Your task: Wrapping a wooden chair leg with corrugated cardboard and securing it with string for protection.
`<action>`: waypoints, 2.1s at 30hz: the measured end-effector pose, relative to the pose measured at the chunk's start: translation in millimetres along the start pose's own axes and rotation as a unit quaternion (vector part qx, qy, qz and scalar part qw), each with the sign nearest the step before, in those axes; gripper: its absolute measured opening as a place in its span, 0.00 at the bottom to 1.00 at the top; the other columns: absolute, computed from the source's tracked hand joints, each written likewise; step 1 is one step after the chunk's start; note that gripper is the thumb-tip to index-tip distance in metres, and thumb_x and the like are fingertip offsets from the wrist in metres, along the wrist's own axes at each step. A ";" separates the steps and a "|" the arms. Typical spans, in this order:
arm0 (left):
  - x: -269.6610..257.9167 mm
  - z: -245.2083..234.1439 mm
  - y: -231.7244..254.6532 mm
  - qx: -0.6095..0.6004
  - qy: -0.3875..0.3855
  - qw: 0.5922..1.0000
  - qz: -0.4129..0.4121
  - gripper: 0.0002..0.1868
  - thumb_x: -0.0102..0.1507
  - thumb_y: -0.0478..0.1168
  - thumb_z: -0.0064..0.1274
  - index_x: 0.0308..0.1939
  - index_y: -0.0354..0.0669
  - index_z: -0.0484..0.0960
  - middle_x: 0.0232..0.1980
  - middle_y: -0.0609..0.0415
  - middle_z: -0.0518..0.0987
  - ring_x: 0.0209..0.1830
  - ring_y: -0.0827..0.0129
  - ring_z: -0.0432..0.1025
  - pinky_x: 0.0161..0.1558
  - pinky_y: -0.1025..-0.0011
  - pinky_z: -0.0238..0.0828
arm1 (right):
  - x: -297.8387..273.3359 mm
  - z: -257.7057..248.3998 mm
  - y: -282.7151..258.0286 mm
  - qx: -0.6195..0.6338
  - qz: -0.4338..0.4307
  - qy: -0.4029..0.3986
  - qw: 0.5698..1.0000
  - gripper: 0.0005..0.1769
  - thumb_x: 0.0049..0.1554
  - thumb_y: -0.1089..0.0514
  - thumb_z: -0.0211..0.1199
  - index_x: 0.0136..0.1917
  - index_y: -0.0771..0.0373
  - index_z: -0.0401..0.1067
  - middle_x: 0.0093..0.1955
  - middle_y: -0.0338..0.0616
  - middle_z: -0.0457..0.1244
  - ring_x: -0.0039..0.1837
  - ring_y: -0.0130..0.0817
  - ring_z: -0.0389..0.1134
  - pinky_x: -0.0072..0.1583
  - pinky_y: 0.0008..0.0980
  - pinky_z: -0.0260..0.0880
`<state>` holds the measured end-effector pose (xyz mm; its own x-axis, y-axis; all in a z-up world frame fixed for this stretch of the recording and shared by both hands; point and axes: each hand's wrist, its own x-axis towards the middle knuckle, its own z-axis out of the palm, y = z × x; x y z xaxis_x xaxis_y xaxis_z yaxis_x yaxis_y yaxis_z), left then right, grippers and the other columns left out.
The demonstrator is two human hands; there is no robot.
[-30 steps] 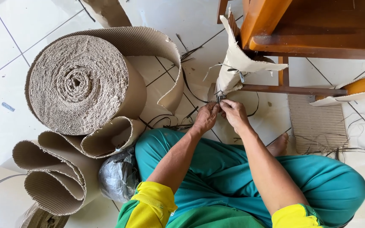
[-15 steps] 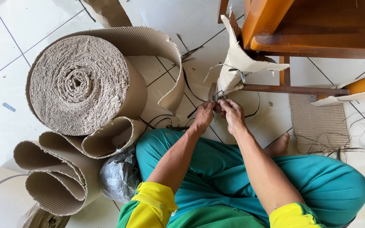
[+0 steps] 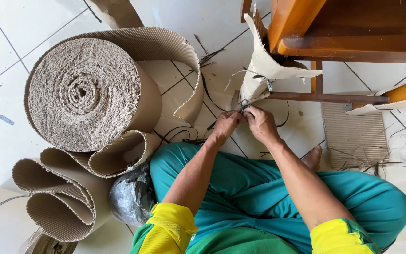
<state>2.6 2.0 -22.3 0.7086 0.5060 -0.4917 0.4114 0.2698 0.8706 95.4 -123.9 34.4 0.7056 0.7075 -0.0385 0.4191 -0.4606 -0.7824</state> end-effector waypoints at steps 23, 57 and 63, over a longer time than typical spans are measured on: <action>43.2 -31.5 49.4 -0.310 0.071 0.942 -0.108 0.19 0.73 0.49 0.39 0.27 0.55 0.60 0.23 0.66 0.54 0.14 0.78 0.47 0.20 0.76 0.41 | 30.7 48.6 116.5 0.743 0.295 0.101 0.592 0.11 0.68 0.59 0.52 0.44 0.55 0.71 0.43 0.46 0.68 0.48 0.43 0.75 0.50 0.33 0.82; -1.3 22.8 47.0 0.242 0.124 0.957 0.103 0.28 0.64 0.50 0.48 0.64 0.37 0.74 0.52 0.41 0.83 0.48 0.53 0.78 0.50 0.61 0.74 | -345.7 -220.3 158.2 -0.119 0.335 0.350 0.867 0.30 0.66 0.62 0.57 0.79 0.67 0.55 0.63 0.58 0.60 0.60 0.53 0.60 0.58 0.52 0.61; -17.7 44.1 59.5 0.286 0.126 0.948 0.056 0.31 0.59 0.61 0.49 0.51 0.37 0.83 0.43 0.45 0.84 0.42 0.53 0.78 0.46 0.63 0.74 | -383.5 -140.1 247.9 -0.235 0.397 0.278 0.843 0.25 0.68 0.56 0.59 0.76 0.60 0.65 0.69 0.64 0.61 0.65 0.64 0.63 0.65 0.61 0.53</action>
<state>39.8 -27.1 37.5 0.6365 0.7042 -0.3146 0.6365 -0.2492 0.7299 8.7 -584.6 -57.7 0.9742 -0.2232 -0.0344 -0.2226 -0.9241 -0.3107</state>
